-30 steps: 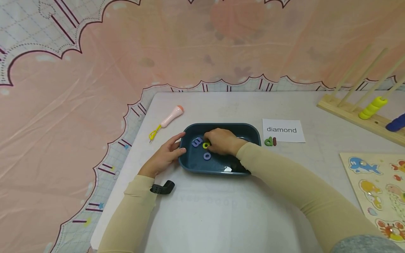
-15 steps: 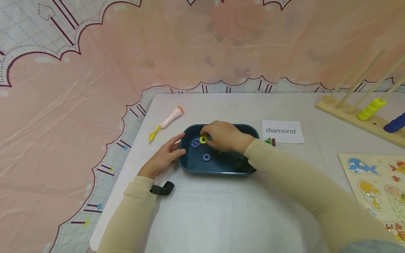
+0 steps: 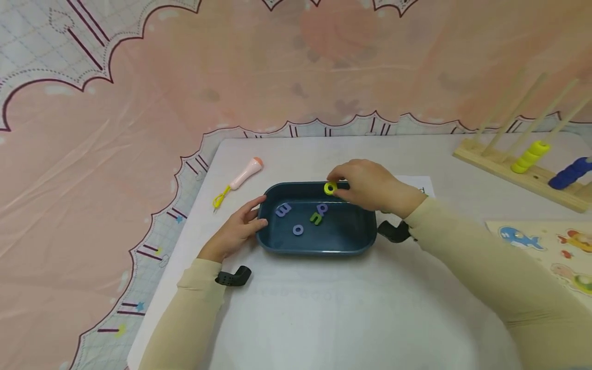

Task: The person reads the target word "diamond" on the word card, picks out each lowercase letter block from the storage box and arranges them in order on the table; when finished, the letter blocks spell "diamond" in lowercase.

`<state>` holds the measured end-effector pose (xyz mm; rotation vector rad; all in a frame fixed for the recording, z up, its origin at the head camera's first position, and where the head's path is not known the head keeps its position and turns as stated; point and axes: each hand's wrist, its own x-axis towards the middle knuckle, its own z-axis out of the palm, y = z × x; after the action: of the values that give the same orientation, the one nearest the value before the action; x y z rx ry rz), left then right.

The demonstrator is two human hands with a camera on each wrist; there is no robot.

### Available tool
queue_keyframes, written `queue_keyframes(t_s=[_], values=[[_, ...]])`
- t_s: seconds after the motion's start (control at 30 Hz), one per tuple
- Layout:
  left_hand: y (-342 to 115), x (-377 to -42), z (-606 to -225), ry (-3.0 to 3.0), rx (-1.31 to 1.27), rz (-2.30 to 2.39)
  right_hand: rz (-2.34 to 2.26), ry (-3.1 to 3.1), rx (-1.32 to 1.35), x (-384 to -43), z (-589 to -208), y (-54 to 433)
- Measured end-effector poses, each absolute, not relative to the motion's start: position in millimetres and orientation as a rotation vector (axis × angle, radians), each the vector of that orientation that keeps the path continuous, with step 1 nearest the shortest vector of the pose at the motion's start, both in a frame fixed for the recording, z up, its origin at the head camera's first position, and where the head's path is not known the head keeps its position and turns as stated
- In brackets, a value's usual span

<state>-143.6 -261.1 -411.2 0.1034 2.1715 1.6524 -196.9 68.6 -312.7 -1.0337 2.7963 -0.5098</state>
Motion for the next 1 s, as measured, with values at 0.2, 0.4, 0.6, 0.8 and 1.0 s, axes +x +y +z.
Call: queue_keyframes(t_s=[0.2,0.4,0.6,0.8,1.0], values=[[-267.3,-144.6,-411.8,2.196,0.104,1.653,-0.532,2.842,-0.930,-190.9,-317.2,100.4],[-273.4,-148.2,-409.9,2.246,0.144,1.644,-0.574,2.876,-0.813,-182.9,-326.5,125.1],[-273.5,-159.3,-410.8,2.275,0.173,1.666,-0.633,2.900,-0.734,-174.0,-338.3,149.6],[-270.8,-166.5,-411.1,2.261,0.206,1.652,-0.667,2.902,-0.604,-164.4,-350.8,171.7],[-268.3,-170.1,-415.0,2.187,0.226,1.683,-0.677,2.913,-0.496,-153.8,-363.7,188.6]])
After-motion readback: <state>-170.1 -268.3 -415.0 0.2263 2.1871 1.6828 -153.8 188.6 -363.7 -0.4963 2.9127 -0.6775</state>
